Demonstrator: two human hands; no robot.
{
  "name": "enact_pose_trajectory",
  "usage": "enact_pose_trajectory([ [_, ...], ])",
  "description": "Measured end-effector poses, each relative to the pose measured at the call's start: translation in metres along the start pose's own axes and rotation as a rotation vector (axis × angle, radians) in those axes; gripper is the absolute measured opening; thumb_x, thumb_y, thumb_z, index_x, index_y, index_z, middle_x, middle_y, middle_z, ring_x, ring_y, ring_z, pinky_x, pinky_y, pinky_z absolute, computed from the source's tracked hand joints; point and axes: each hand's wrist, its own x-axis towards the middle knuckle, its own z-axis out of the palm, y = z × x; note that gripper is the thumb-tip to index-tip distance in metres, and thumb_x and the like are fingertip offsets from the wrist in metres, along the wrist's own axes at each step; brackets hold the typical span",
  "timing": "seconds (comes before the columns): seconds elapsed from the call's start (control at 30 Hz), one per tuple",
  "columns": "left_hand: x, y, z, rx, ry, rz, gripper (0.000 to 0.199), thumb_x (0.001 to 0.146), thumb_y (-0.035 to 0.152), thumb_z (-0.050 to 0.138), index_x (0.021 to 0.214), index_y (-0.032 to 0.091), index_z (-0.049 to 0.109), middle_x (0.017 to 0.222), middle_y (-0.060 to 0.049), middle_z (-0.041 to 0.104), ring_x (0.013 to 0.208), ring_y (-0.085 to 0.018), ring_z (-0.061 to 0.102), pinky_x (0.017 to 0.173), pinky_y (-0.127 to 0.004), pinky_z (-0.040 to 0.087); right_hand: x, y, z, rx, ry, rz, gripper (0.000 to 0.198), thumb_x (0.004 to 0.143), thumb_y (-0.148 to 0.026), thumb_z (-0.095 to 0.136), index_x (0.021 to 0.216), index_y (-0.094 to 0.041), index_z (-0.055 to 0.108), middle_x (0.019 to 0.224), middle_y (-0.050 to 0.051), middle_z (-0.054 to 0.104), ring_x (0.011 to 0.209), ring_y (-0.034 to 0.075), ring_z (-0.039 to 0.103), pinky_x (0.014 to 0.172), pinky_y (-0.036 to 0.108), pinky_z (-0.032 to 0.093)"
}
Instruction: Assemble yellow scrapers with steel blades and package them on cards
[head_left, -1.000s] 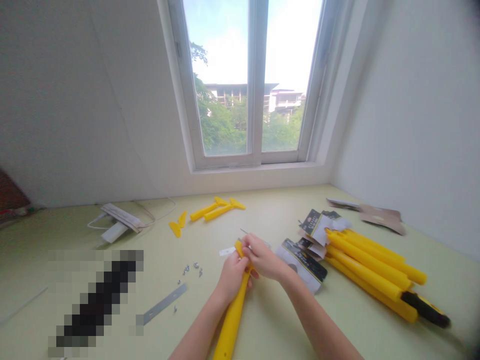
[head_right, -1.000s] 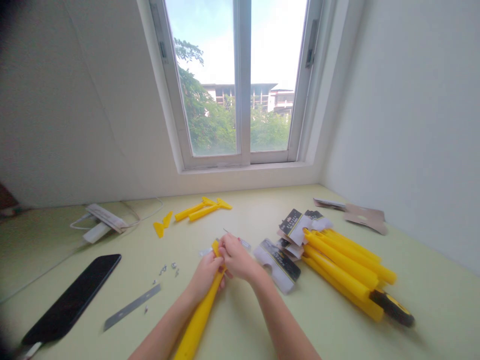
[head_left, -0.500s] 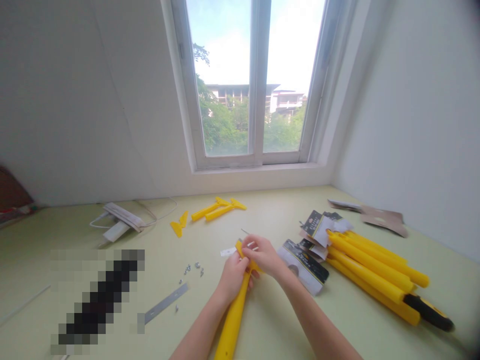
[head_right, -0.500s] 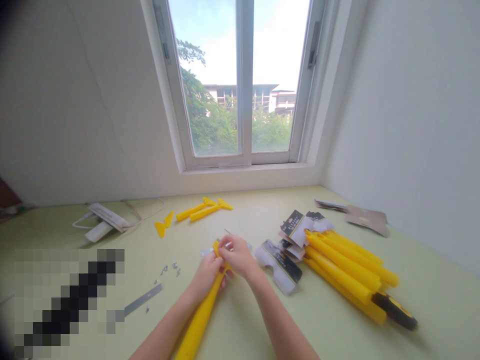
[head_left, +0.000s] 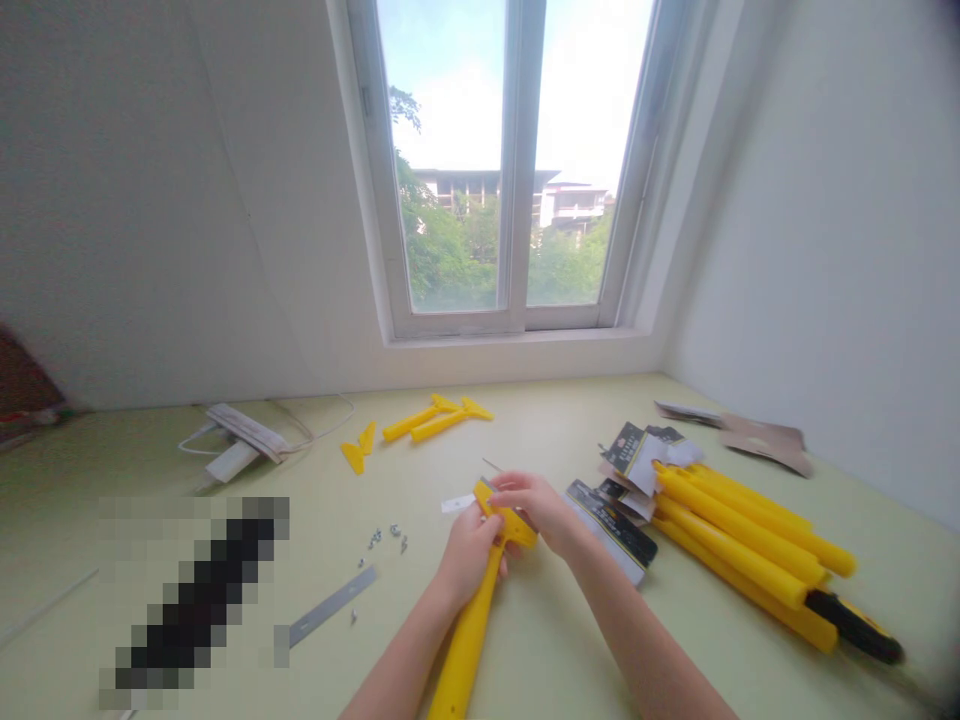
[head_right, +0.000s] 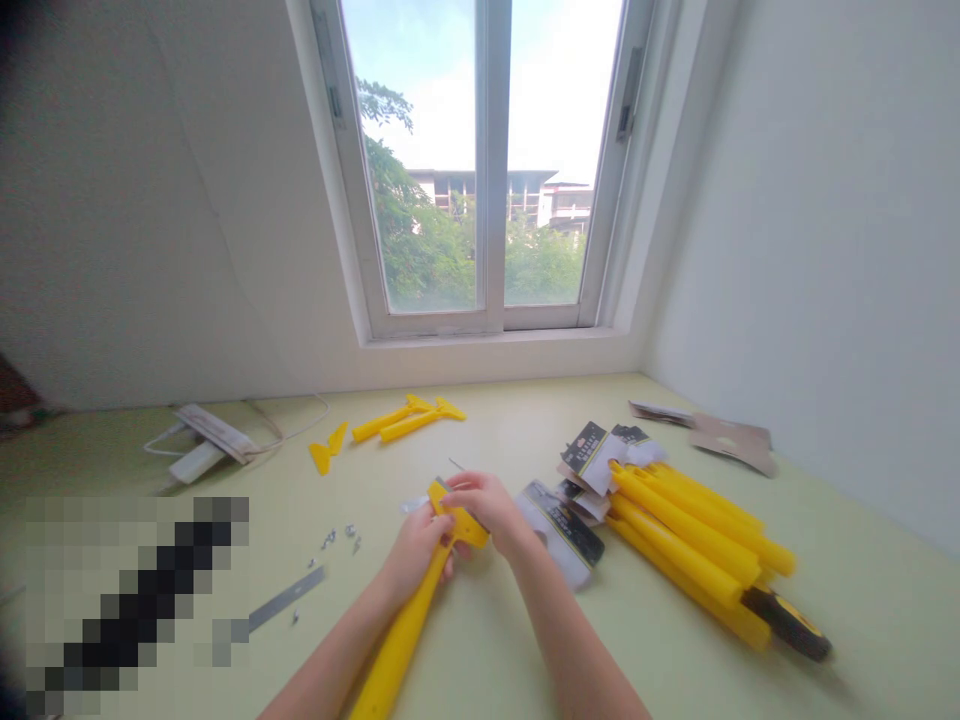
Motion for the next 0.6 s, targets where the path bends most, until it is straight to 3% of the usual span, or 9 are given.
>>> enact_pose_trajectory([
  [0.23, 0.000, 0.002, 0.000, 0.005, 0.005, -0.017, 0.021, 0.072, 0.021, 0.037, 0.089, 0.013, 0.046, 0.052, 0.001, 0.059, 0.030, -0.009, 0.046, 0.029, -0.018, 0.032, -0.001, 0.001, 0.003, -0.049, 0.049, -0.030, 0.029, 0.054, -0.019, 0.064, 0.082, -0.014, 0.057, 0.070, 0.001, 0.063, 0.058, 0.013, 0.058, 0.051, 0.022, 0.043],
  [0.37, 0.002, -0.001, 0.000, 0.005, 0.013, -0.013, 0.023, 0.072, 0.023, 0.038, 0.090, 0.013, 0.046, 0.051, 0.000, 0.059, 0.029, -0.009, 0.045, 0.029, -0.018, 0.031, -0.001, -0.002, 0.003, -0.099, 0.028, -0.030, 0.030, 0.062, -0.027, 0.060, 0.088, -0.014, 0.057, 0.073, 0.004, 0.064, 0.057, 0.015, 0.059, 0.048, 0.024, 0.043],
  [0.6, 0.003, -0.001, -0.005, -0.004, 0.035, -0.064, 0.019, 0.071, 0.026, 0.040, 0.085, 0.014, 0.045, 0.051, 0.000, 0.059, 0.029, -0.009, 0.044, 0.030, -0.019, 0.031, -0.004, -0.011, 0.007, -0.402, 0.358, -0.431, 0.017, 0.073, -0.025, 0.046, 0.078, -0.017, 0.060, 0.082, 0.004, 0.062, 0.078, 0.017, 0.055, 0.073, 0.030, 0.042],
])
